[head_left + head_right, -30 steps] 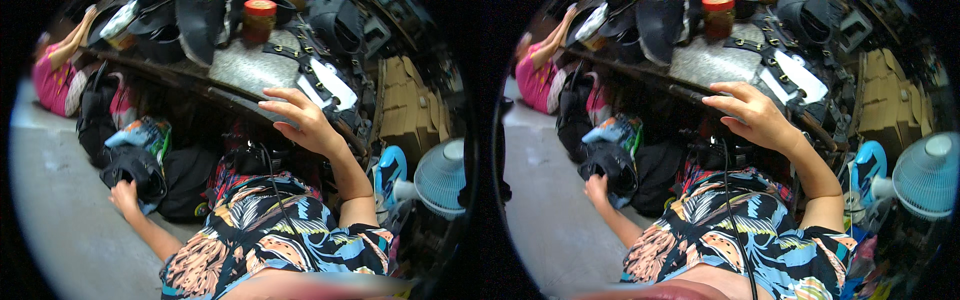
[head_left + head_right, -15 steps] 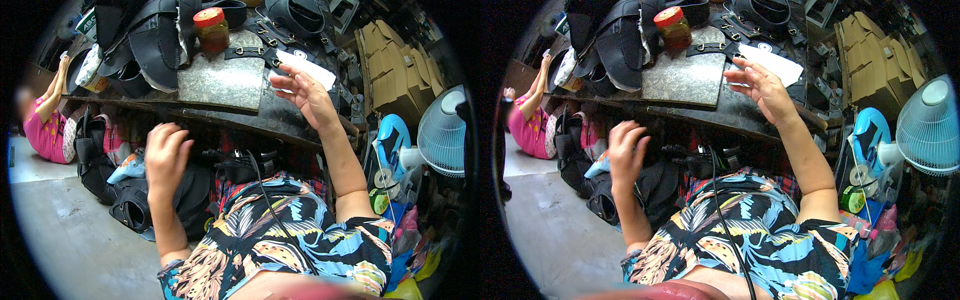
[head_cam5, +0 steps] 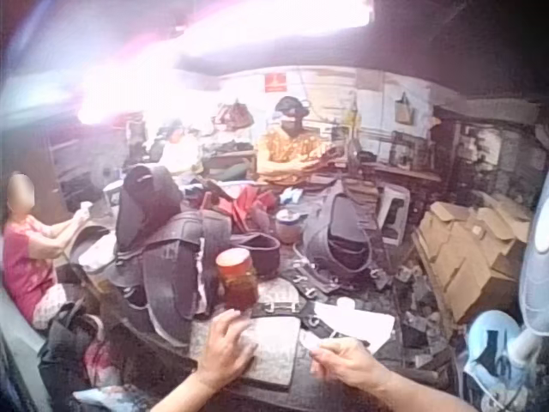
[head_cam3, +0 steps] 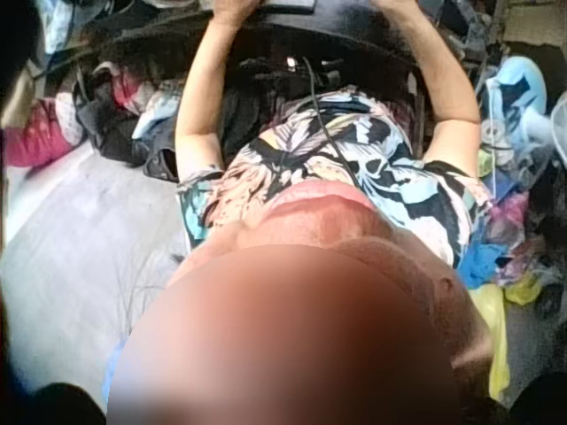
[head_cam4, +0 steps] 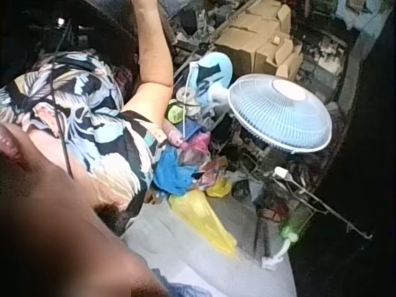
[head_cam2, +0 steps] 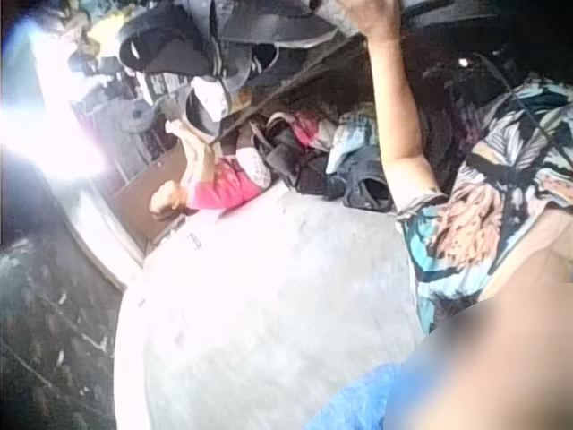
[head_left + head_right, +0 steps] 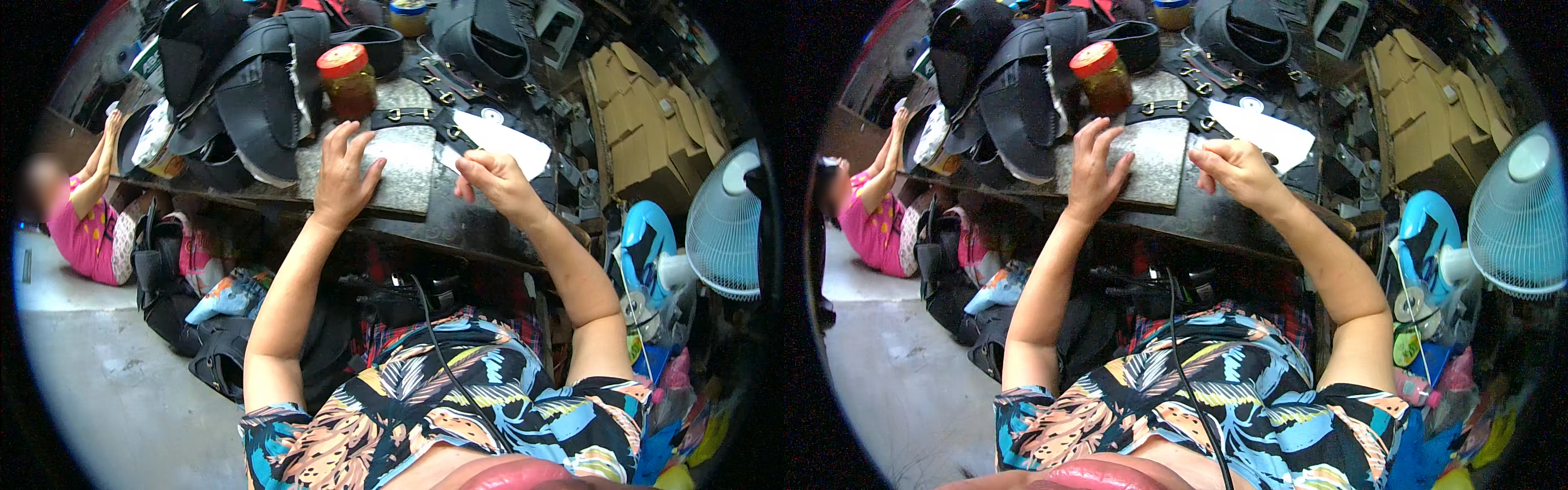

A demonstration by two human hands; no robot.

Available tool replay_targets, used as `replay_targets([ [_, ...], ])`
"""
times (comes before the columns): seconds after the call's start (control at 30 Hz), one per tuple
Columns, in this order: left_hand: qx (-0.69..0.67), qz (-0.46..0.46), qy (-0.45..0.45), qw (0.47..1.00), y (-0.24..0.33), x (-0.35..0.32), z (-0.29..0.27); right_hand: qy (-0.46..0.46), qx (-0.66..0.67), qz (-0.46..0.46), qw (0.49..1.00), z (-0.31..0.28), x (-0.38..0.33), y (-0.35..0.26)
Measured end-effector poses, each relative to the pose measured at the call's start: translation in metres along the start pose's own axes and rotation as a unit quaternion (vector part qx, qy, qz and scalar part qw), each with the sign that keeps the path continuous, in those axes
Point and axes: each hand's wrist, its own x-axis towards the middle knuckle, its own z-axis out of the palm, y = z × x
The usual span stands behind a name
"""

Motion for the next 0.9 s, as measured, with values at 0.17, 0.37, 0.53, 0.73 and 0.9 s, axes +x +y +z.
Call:
replay_targets([
  [0.17, -0.006, -0.020, 0.082, 0.996, -0.009, 0.017, 0.003, 0.066, -0.291, -0.323, 0.898, 0.005, 0.107, -0.015],
  [0.37, 0.112, -0.019, 0.146, 0.983, -0.028, 0.068, 0.010, 0.083, -0.513, -0.250, 0.817, 0.029, 0.208, 0.003],
  [0.53, 0.092, -0.001, 0.136, 0.986, -0.051, 0.085, 0.020, 0.177, -0.443, -0.345, 0.808, 0.030, 0.217, 0.021],
  [0.73, 0.085, 0.037, 0.147, 0.985, -0.063, 0.079, 0.026, 0.210, -0.391, -0.382, 0.811, 0.033, 0.213, 0.028],
  [0.9, 0.109, 0.029, 0.158, 0.981, -0.064, 0.075, 0.031, 0.203, -0.375, -0.284, 0.859, 0.036, 0.209, 0.014],
])
